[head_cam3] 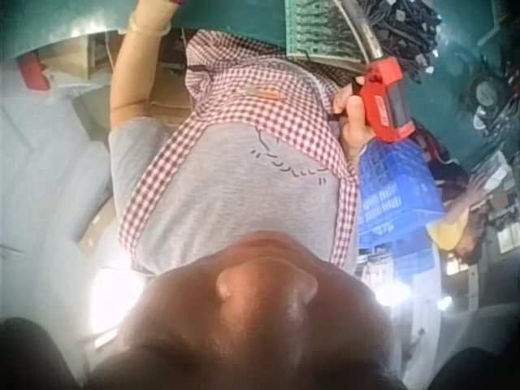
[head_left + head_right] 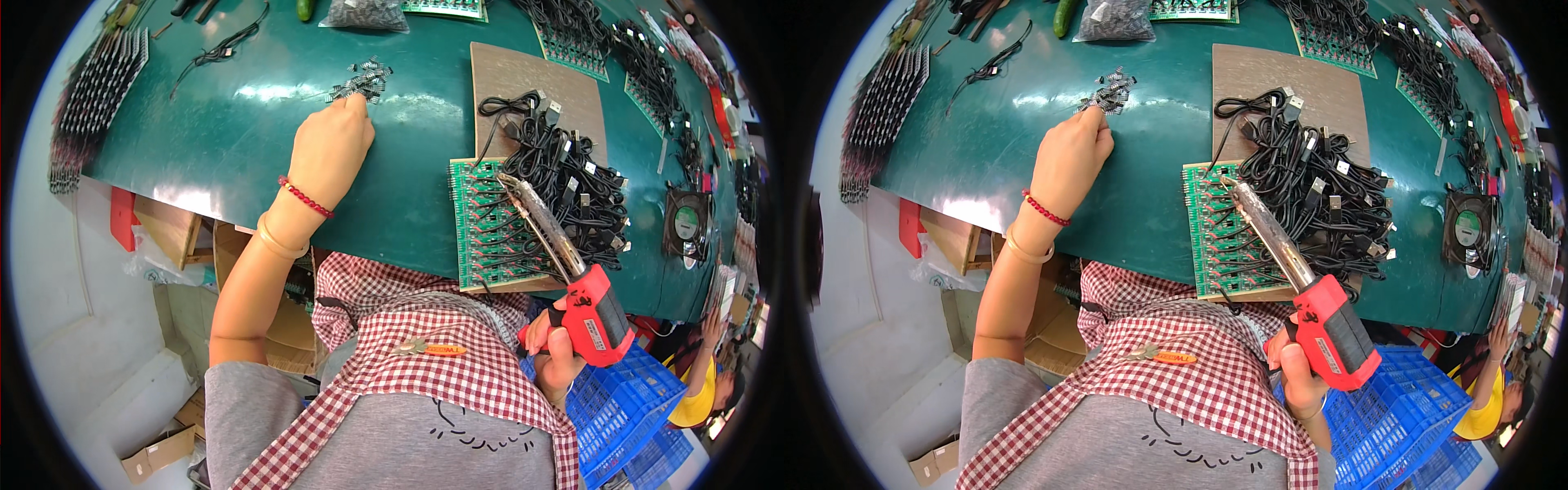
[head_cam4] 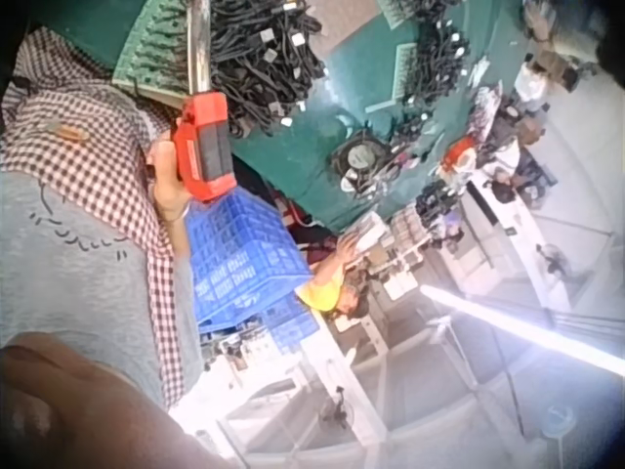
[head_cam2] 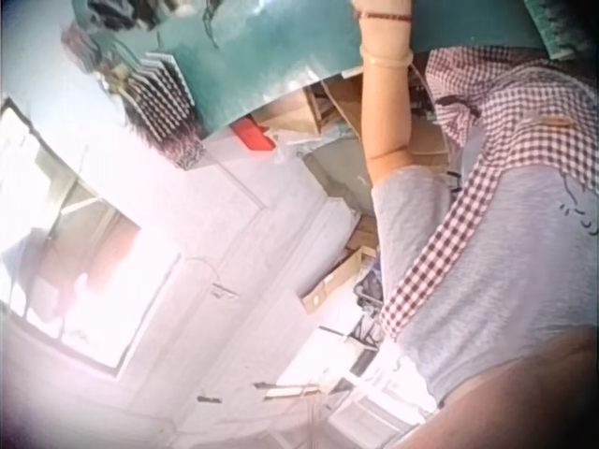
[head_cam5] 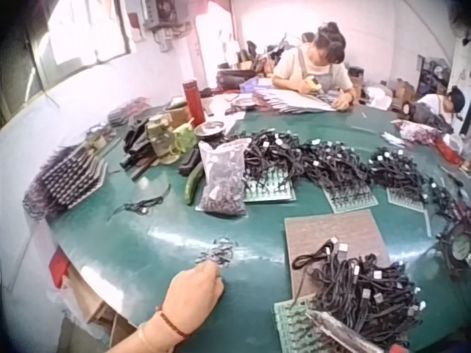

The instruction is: The person solders multiple wires onto a green printed circuit board using a soldering iron.

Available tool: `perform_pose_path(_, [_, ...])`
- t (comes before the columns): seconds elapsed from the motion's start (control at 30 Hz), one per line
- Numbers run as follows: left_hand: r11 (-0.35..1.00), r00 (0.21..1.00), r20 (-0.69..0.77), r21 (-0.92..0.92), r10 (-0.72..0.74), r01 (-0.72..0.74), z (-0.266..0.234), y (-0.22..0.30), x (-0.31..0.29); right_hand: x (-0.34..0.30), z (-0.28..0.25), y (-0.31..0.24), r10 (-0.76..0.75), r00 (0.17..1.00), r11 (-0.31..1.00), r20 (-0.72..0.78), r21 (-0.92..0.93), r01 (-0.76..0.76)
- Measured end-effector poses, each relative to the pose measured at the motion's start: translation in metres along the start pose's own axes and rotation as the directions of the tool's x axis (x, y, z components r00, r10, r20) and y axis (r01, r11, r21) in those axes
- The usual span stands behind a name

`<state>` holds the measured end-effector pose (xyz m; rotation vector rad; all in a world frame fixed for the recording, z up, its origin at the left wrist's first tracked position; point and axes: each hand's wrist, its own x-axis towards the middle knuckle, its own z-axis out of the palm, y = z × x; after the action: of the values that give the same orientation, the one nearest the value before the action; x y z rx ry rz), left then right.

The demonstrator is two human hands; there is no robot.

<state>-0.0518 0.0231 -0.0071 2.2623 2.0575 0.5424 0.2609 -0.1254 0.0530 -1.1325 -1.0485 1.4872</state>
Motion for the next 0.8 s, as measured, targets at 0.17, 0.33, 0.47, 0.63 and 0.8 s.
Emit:
perform_pose_path(0.17, [0.588,0.922,0.380,-0.730,-0.077,0.350,-0.025,0.030,-0.012,0.010,0.014,-0.009,-0.039,0.998,0.998,-0.050,-0.045,0.037])
perform_pose_path(0.33, [-0.092,0.806,0.569,-0.805,0.167,0.587,-0.038,0.093,-0.062,0.027,0.037,-0.007,0.075,0.997,0.989,0.017,-0.126,-0.072])
perform_pose_path(0.47, [-0.117,0.846,0.500,-0.843,0.186,0.525,-0.046,0.120,-0.085,0.035,0.045,-0.010,0.150,0.978,0.969,0.142,-0.219,-0.117])
perform_pose_path(0.63, [-0.099,0.865,0.463,-0.868,0.192,0.486,-0.041,0.121,-0.092,0.036,0.051,-0.014,0.154,0.983,0.971,0.099,-0.201,-0.131])
perform_pose_path(0.8, [0.001,0.837,0.498,-0.859,0.225,0.511,-0.045,0.118,-0.087,0.037,0.049,-0.013,0.099,0.992,0.942,0.083,-0.330,-0.067])
